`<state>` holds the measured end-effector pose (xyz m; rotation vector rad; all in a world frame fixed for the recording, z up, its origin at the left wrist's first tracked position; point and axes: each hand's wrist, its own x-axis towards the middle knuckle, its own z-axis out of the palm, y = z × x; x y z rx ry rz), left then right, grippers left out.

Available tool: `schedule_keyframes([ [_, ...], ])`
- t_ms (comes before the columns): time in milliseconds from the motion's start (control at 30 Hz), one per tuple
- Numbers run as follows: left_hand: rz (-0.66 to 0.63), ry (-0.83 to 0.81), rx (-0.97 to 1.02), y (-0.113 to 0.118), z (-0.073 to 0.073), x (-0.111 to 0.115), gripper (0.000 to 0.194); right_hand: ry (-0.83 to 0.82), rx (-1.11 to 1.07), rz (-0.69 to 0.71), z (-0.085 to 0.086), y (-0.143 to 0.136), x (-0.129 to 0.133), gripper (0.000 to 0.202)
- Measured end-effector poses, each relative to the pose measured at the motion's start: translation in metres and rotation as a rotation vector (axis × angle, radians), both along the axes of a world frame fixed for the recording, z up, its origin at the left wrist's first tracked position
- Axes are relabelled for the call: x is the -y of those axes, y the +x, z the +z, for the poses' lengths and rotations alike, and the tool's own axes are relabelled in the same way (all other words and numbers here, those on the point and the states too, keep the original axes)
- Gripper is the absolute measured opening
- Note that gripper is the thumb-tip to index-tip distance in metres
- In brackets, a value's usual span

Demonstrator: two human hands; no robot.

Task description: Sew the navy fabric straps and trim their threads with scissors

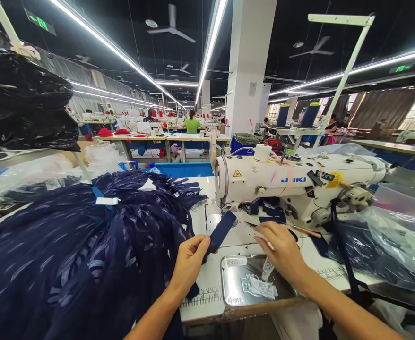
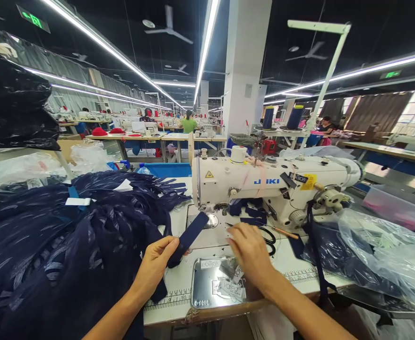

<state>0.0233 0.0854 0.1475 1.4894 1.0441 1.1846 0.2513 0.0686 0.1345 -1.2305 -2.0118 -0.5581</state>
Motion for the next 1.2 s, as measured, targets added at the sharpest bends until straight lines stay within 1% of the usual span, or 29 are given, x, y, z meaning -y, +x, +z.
schedule_keyframes([
  [33,-0.01,0.0,0.0,0.001,0.0,0.0,0.031,-0.013,-0.049,0.098,0.005,-0.018,0.004,0.015],
  [67,-0.016,0.003,0.002,0.003,0.0,0.0,0.031,-0.024,-0.089,0.166,0.009,-0.035,0.006,0.014],
  [133,-0.013,0.02,0.012,0.004,-0.001,0.001,0.03,-0.056,-0.124,0.245,0.016,-0.063,0.007,0.014],
  [200,0.007,0.052,0.018,0.004,-0.002,0.001,0.028,-0.07,-0.124,0.254,0.018,-0.08,0.005,0.015],
  [300,0.018,0.086,0.006,0.003,-0.003,0.001,0.028,-0.088,-0.112,0.2,0.015,-0.09,0.001,0.021],
  [400,0.011,0.108,-0.001,0.0,-0.002,0.001,0.03,-0.124,-0.169,0.225,0.012,-0.09,0.002,0.022],
  [467,-0.008,0.122,-0.004,0.0,-0.002,0.002,0.03,-0.115,-0.215,0.258,0.012,-0.088,0.003,0.021],
  [533,-0.042,0.137,-0.02,-0.001,-0.002,0.002,0.029,-0.094,-0.223,0.257,0.014,-0.088,0.001,0.021],
  [633,-0.072,0.173,-0.078,-0.003,-0.005,0.002,0.025,-0.084,-0.182,0.229,0.015,-0.09,-0.006,0.018],
  [733,-0.086,0.252,-0.165,-0.005,-0.011,0.0,0.021,-0.053,-0.122,0.209,0.013,-0.094,-0.012,0.018],
  [833,-0.067,0.35,-0.282,-0.006,-0.015,-0.002,0.021,-0.004,-0.073,0.209,0.013,-0.095,-0.007,0.023],
  [867,-0.057,0.384,-0.323,-0.006,-0.015,-0.003,0.021,0.006,-0.062,0.243,0.014,-0.094,-0.002,0.024],
  [900,-0.059,0.423,-0.362,-0.006,-0.015,-0.003,0.022,0.01,-0.048,0.315,0.016,-0.092,0.004,0.024],
  [967,-0.102,0.536,-0.433,-0.007,-0.014,-0.004,0.025,0.001,-0.024,0.511,0.02,-0.084,0.016,0.023],
  [1000,-0.137,0.601,-0.468,-0.007,-0.013,-0.004,0.027,-0.02,-0.03,0.594,0.021,-0.078,0.021,0.022],
  [1033,-0.165,0.661,-0.505,-0.007,-0.011,-0.005,0.029,-0.06,-0.061,0.639,0.021,-0.072,0.025,0.022],
  [1067,-0.178,0.714,-0.545,-0.006,-0.01,-0.006,0.032,-0.122,-0.123,0.639,0.021,-0.065,0.027,0.024],
  [1133,-0.148,0.798,-0.649,-0.003,-0.007,-0.01,0.036,-0.291,-0.322,0.557,0.016,-0.052,0.025,0.031],
  [1200,-0.088,0.853,-0.807,0.003,-0.004,-0.016,0.036,-0.507,-0.576,0.49,0.011,-0.041,0.018,0.042],
])
